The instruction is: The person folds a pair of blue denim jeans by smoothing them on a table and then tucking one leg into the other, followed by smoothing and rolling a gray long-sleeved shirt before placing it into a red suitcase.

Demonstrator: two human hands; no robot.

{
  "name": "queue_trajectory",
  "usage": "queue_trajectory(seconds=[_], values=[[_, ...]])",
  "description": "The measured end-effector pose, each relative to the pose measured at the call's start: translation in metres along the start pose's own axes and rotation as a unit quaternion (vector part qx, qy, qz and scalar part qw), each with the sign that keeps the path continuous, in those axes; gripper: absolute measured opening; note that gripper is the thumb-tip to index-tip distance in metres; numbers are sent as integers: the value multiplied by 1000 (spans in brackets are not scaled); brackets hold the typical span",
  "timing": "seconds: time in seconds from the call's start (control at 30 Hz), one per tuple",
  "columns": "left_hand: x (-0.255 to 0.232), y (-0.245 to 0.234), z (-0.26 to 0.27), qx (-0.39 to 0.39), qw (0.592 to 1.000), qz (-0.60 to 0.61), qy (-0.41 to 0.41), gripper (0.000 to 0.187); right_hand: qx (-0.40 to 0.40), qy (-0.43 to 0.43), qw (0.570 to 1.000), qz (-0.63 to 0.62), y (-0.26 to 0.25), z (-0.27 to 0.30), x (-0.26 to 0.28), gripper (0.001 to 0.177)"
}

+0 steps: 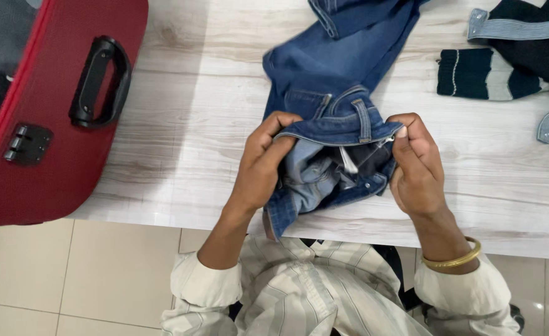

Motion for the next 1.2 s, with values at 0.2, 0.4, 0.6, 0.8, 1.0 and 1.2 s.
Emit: queue_trajectory(seconds=[0.2,0.4,0.6,0.8,1.0,1.2], values=[[-62,-32,6,-107,934,-334,68,20,309,-79,769,554,4,-7,49,48],[-61,-6,6,33,876,-479,40,32,249,-180,718,625,11,-12,62,33],[-37,9,2,-99,886,-447,71,41,178,-53,884,430,1,4,29,40],[-23,-4,-15,-4,993,-119,-12,43,401,-87,892,191,28,0,36,36],[-7,-32,-24,274,938,-195,-88,41,286,-77,792,534,13,-48,73,37],[-2,-26,-48,57,973,-178,-136,54,234,-427,493,721,51,-35,57,39]])
Point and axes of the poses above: each hand's wrist, its own z-axis away from the middle knuckle, its own y-axis out of the palm, x = y × z, the point moved 1 cm from there along -z, towards the middle knuckle, and after that the axes turned 15 degrees about -y, right-handed, at the moved point
